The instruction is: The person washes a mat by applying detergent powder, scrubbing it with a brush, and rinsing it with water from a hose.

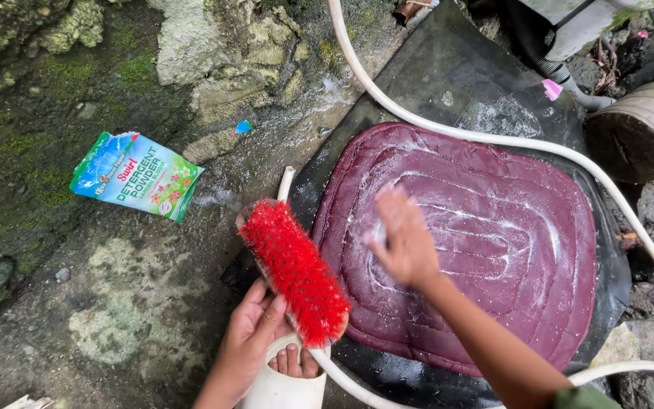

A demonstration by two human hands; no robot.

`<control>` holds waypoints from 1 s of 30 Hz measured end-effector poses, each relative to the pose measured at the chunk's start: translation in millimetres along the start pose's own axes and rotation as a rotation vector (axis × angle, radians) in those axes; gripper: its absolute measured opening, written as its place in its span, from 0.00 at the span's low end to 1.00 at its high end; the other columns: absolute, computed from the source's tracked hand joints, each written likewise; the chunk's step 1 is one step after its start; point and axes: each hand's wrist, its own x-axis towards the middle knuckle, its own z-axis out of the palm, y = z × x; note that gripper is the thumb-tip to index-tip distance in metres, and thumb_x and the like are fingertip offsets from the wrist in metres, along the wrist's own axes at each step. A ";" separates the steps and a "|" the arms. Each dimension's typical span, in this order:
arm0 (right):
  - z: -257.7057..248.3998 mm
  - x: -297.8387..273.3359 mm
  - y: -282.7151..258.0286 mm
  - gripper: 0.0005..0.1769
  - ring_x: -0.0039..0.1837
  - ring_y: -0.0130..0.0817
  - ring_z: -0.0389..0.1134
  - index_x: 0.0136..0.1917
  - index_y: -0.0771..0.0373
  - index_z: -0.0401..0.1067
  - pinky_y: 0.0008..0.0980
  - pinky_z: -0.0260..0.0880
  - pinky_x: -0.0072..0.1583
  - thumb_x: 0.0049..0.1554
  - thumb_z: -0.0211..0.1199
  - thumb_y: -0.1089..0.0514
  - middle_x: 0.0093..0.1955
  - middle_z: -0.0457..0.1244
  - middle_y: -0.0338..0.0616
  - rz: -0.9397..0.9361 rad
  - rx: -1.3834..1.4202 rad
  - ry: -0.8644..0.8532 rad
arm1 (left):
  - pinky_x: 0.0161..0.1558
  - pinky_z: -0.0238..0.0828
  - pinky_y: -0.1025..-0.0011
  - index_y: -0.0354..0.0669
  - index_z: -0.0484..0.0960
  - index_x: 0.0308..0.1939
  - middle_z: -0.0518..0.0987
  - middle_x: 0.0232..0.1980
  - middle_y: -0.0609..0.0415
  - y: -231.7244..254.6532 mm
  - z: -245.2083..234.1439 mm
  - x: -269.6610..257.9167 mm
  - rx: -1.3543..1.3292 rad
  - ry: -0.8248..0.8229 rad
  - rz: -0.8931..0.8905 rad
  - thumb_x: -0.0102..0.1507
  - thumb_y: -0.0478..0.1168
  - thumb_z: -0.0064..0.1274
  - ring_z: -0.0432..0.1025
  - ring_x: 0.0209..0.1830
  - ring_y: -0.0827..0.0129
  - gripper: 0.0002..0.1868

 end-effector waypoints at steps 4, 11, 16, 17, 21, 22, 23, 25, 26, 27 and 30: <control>13.0 54.0 -1.7 0.43 0.85 0.61 0.39 0.81 0.73 0.46 0.52 0.34 0.80 0.67 0.42 0.39 0.83 0.41 0.69 0.245 -0.030 0.233 | 0.57 0.77 0.61 0.38 0.71 0.63 0.82 0.54 0.45 -9.7 -10.1 4.0 0.149 0.081 -0.044 0.68 0.40 0.44 0.79 0.53 0.64 0.19; 25.4 -21.8 -98.5 0.37 0.84 0.52 0.43 0.81 0.69 0.48 0.49 0.36 0.81 0.64 0.49 0.51 0.84 0.45 0.57 -0.168 0.139 -0.022 | 0.53 0.77 0.64 0.40 0.69 0.67 0.85 0.52 0.45 5.2 -21.6 42.6 0.544 0.324 0.120 0.68 0.42 0.47 0.80 0.51 0.65 0.23; 2.9 -84.0 -70.0 0.40 0.82 0.50 0.43 0.79 0.69 0.49 0.48 0.36 0.78 0.62 0.51 0.44 0.81 0.45 0.59 -0.182 0.075 -0.145 | 0.62 0.66 0.60 0.36 0.69 0.68 0.75 0.64 0.41 35.2 6.0 40.1 1.117 0.493 0.607 0.66 0.36 0.50 0.70 0.64 0.54 0.25; 0.3 -86.3 -63.8 0.41 0.82 0.50 0.43 0.78 0.69 0.49 0.47 0.37 0.77 0.61 0.52 0.42 0.81 0.45 0.59 -0.173 0.077 -0.121 | 0.63 0.66 0.60 0.38 0.73 0.65 0.76 0.63 0.42 33.2 15.6 35.3 1.196 0.499 0.661 0.66 0.36 0.51 0.70 0.64 0.53 0.23; 17.5 -67.4 -72.9 0.40 0.83 0.48 0.44 0.79 0.69 0.50 0.47 0.37 0.80 0.62 0.52 0.44 0.82 0.47 0.57 0.036 0.011 -0.018 | 0.65 0.67 0.60 0.38 0.78 0.60 0.77 0.60 0.45 5.6 42.1 27.7 1.165 0.301 0.686 0.66 0.34 0.50 0.72 0.63 0.53 0.17; 20.5 -65.2 -78.0 0.40 0.83 0.48 0.44 0.79 0.69 0.50 0.47 0.37 0.80 0.62 0.52 0.44 0.82 0.47 0.57 0.069 0.009 -0.014 | 0.64 0.68 0.60 0.38 0.78 0.60 0.77 0.60 0.45 -3.5 45.9 29.6 1.180 0.238 0.638 0.66 0.34 0.50 0.72 0.63 0.53 0.18; 21.7 -64.0 -81.0 0.40 0.83 0.48 0.43 0.79 0.69 0.50 0.47 0.37 0.80 0.62 0.52 0.45 0.82 0.47 0.58 0.103 0.007 -0.008 | 0.63 0.68 0.60 0.38 0.78 0.59 0.77 0.60 0.46 -11.6 48.2 34.6 1.193 0.173 0.590 0.65 0.34 0.50 0.72 0.62 0.53 0.18; 13.2 -80.9 -80.5 0.41 0.83 0.48 0.43 0.79 0.70 0.49 0.48 0.37 0.79 0.62 0.52 0.44 0.82 0.46 0.59 0.065 0.046 -0.022 | 0.61 0.69 0.60 0.38 0.78 0.60 0.76 0.60 0.46 -23.9 47.7 44.0 1.246 0.064 0.539 0.65 0.33 0.51 0.72 0.61 0.53 0.19; 9.3 -91.0 -78.4 0.42 0.83 0.49 0.43 0.79 0.70 0.49 0.49 0.36 0.79 0.61 0.53 0.44 0.82 0.45 0.60 0.045 0.065 -0.031 | 0.61 0.69 0.60 0.37 0.78 0.60 0.76 0.60 0.46 -28.9 46.9 48.1 1.286 0.019 0.535 0.64 0.33 0.51 0.71 0.60 0.52 0.19; 5.9 -101.7 -73.7 0.40 0.83 0.49 0.43 0.79 0.66 0.52 0.49 0.36 0.78 0.61 0.53 0.43 0.82 0.46 0.58 0.043 0.022 -0.025 | 0.60 0.69 0.59 0.37 0.77 0.60 0.76 0.59 0.46 -36.3 47.8 49.5 1.317 -0.028 0.526 0.64 0.33 0.52 0.71 0.59 0.51 0.20; 1.7 -126.3 -55.7 0.34 0.82 0.49 0.43 0.77 0.55 0.59 0.50 0.36 0.78 0.60 0.53 0.43 0.82 0.47 0.54 0.019 -0.046 -0.022 | 0.55 0.65 0.57 0.36 0.78 0.60 0.75 0.57 0.45 -44.8 47.3 55.9 1.540 -0.144 0.677 0.61 0.35 0.55 0.70 0.55 0.52 0.23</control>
